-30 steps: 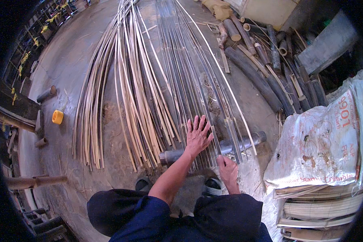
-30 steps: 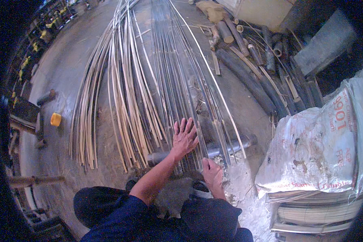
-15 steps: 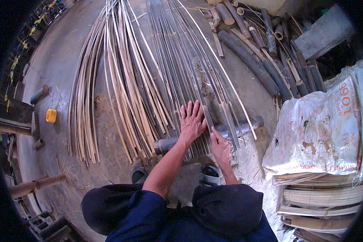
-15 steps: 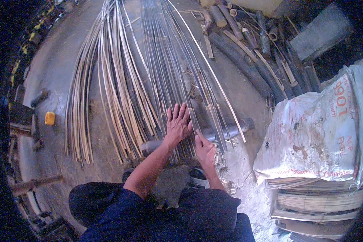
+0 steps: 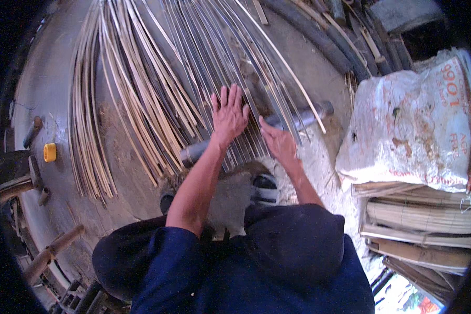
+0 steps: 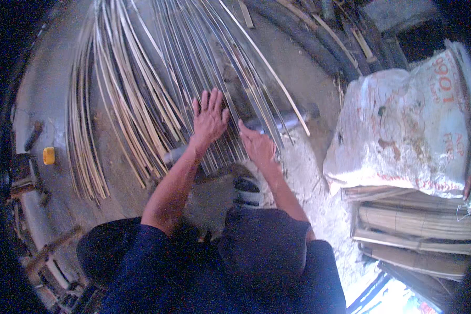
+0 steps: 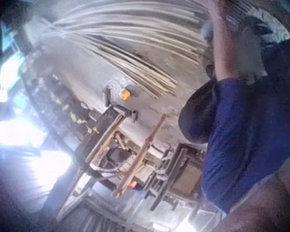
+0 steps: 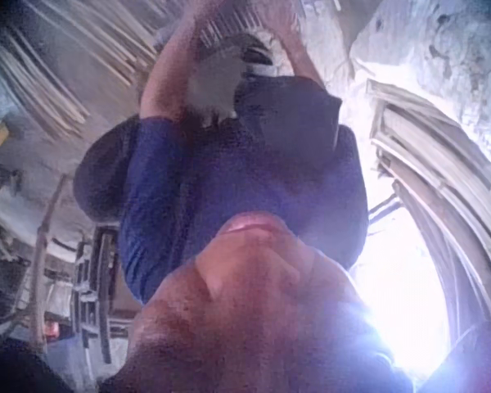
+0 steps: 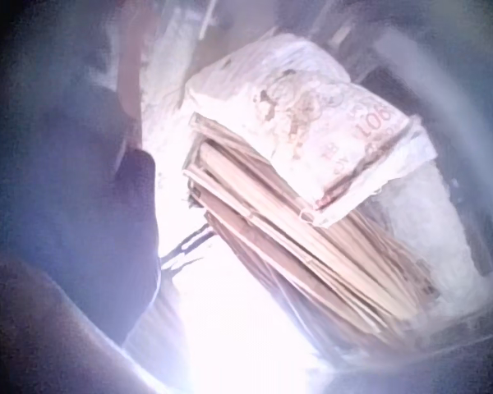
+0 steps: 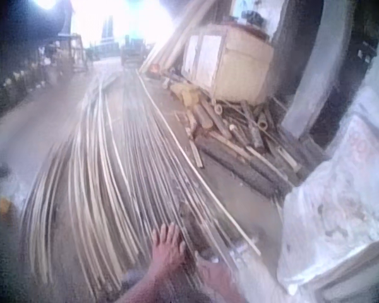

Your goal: The person sits on the floor and repeatedly picks up thin bamboo strips, scraping them against a fixed metal tool to smooth or shape them. The person then places the processed strips into a growing pile on the floor.

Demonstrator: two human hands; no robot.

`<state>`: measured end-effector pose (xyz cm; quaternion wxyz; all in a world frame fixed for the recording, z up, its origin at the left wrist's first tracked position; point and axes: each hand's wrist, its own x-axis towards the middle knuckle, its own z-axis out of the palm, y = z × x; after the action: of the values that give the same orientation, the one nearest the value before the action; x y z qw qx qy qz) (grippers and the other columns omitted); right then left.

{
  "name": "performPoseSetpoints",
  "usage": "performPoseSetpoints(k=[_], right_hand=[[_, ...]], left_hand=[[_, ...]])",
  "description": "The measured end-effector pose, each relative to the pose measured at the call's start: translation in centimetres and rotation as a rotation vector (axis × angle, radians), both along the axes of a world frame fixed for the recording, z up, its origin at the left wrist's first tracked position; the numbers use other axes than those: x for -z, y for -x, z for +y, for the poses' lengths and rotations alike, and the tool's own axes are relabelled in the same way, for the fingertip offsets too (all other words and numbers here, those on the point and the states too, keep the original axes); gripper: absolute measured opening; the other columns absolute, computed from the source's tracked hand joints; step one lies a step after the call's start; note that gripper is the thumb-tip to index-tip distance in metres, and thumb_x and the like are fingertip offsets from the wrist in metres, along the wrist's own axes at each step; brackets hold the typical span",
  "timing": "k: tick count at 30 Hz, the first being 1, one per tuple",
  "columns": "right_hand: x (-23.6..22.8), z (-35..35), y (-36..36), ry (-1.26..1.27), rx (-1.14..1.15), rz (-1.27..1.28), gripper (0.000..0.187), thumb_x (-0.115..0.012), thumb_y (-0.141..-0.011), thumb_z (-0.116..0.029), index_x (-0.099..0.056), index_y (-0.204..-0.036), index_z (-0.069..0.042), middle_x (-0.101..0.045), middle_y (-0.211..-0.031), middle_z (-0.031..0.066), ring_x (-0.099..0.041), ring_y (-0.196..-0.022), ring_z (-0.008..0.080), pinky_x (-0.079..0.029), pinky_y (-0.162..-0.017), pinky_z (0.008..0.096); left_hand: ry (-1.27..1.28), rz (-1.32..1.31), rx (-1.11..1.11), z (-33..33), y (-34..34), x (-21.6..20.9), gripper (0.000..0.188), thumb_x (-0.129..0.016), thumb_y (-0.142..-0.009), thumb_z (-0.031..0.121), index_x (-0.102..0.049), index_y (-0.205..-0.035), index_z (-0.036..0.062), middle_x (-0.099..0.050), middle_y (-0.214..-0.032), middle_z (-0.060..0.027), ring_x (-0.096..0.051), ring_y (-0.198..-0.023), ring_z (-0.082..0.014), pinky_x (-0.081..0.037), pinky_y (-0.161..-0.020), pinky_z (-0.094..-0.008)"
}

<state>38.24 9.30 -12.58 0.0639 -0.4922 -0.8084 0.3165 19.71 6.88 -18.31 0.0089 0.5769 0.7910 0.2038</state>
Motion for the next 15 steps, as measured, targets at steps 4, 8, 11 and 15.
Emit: performPoseSetpoints(k=[4,8,11,15], right_hand=[[0.3,1.4,-0.6,-0.110,-0.169,0.114,0.039,-0.061,-0.095,-0.030,-0.060,-0.134,-0.027,-0.064,-0.077,0.0221,-0.064,-0.062,0.0335,-0.049,-0.060,0.0433],[-0.3,2.4,-0.2,-0.037,-0.204,0.083,0.038,-0.060,-0.095,-0.027,-0.060,-0.133,-0.026,-0.061,-0.069,0.0198,-0.061,-0.059,0.0325,-0.048,-0.059,0.0422],[-0.6,2.4,0.2,-0.027,-0.216,0.042,0.038,-0.061,-0.095,-0.027,-0.061,-0.133,-0.025,-0.061,-0.067,0.0191,-0.061,-0.059,0.0330,-0.048,-0.059,0.0420],[-0.8,2.3,0.2,-0.077,-0.220,0.004,0.037,-0.062,-0.095,-0.027,-0.062,-0.131,-0.024,-0.065,-0.075,0.0201,-0.065,-0.067,0.0352,-0.050,-0.063,0.0429]], left_hand=[[0.029,0.028,-0.004,-0.1,0.3,0.1,0.062,-0.046,-0.097,0.040,-0.039,-0.149,0.0079,-0.034,-0.157,-0.0086,-0.022,-0.148,-0.0326,-0.008,-0.120,-0.0551],[0.044,0.027,0.009,0.2,0.1,0.2,0.061,-0.042,-0.099,0.041,-0.037,-0.150,0.0078,-0.032,-0.158,-0.0079,-0.021,-0.149,-0.0316,-0.007,-0.120,-0.0546],[0.068,0.031,0.003,0.0,0.1,0.3,0.064,-0.038,-0.100,0.047,-0.035,-0.151,0.0081,-0.031,-0.159,-0.0077,-0.020,-0.149,-0.0310,-0.007,-0.120,-0.0542],[0.106,0.017,-0.002,0.1,-0.1,-0.7,0.073,-0.037,-0.098,0.057,-0.034,-0.152,0.0077,-0.031,-0.159,-0.0075,-0.019,-0.150,-0.0308,-0.005,-0.120,-0.0537]])
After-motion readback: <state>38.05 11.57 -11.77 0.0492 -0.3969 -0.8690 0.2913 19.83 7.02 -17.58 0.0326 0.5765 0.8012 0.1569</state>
